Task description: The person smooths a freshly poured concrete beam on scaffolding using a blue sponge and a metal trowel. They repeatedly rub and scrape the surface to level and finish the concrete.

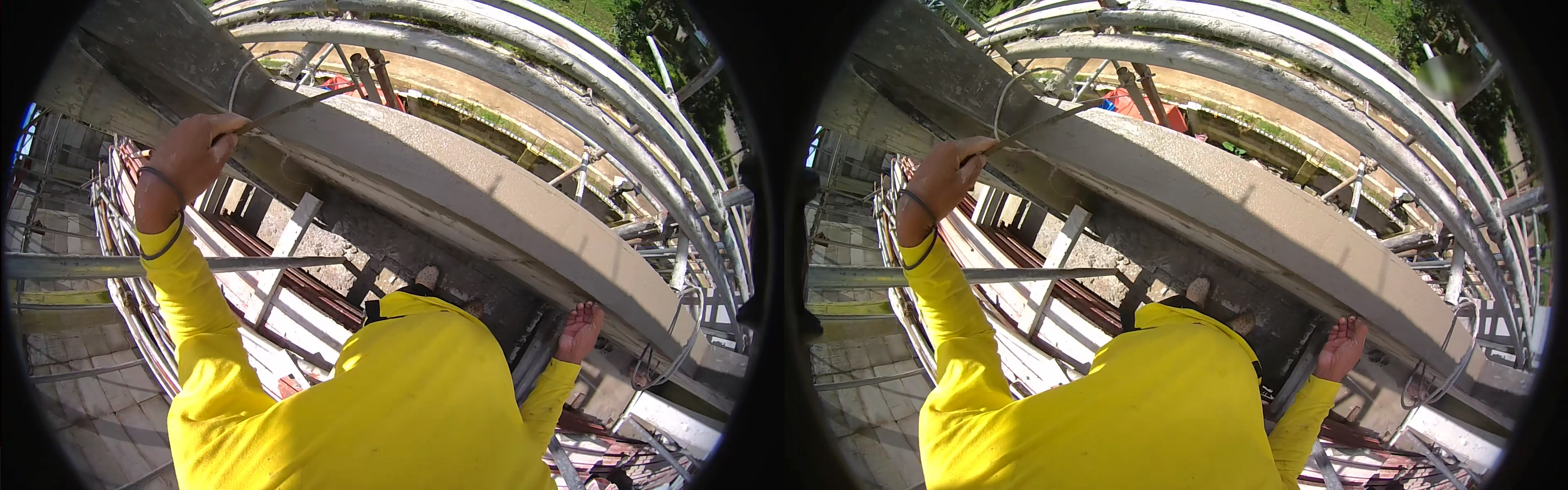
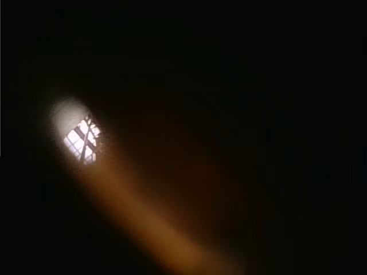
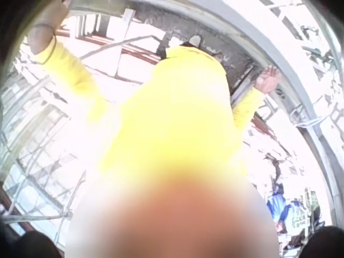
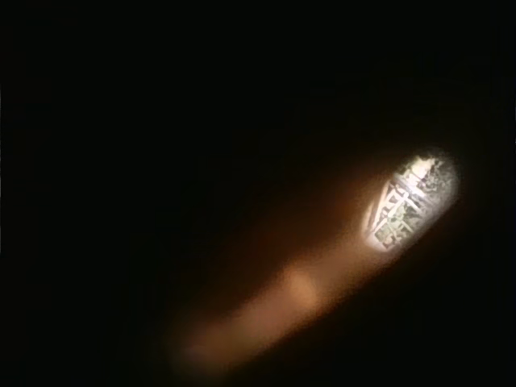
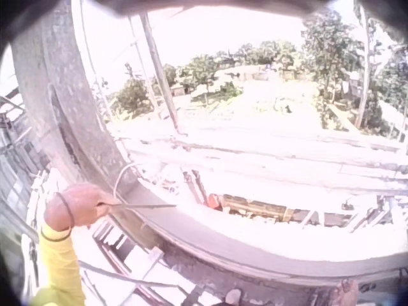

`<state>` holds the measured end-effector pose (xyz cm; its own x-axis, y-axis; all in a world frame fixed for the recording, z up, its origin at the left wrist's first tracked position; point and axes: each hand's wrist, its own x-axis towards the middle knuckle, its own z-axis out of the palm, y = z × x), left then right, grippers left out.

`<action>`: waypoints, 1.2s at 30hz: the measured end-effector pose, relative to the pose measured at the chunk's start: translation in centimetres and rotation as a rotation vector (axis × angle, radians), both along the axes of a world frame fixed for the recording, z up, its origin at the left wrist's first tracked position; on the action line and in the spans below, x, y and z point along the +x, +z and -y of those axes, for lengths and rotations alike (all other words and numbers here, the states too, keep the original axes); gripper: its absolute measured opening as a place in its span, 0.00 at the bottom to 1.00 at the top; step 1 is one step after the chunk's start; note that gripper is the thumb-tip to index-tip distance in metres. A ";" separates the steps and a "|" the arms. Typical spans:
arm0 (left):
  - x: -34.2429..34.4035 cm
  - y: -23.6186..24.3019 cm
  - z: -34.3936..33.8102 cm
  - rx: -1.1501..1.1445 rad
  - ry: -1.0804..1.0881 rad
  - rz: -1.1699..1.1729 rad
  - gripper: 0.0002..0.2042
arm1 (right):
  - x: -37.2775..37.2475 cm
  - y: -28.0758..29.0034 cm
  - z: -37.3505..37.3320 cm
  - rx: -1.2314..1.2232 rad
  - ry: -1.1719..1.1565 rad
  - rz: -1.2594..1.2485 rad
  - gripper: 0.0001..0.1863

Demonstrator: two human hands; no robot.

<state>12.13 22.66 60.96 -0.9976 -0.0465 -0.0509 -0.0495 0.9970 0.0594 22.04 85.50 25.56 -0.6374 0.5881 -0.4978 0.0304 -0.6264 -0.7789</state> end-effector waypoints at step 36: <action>5.2 -29.6 -15.5 0.855 -0.455 -0.066 0.10 | 16.0 -2.1 1.0 1.406 0.592 0.833 0.22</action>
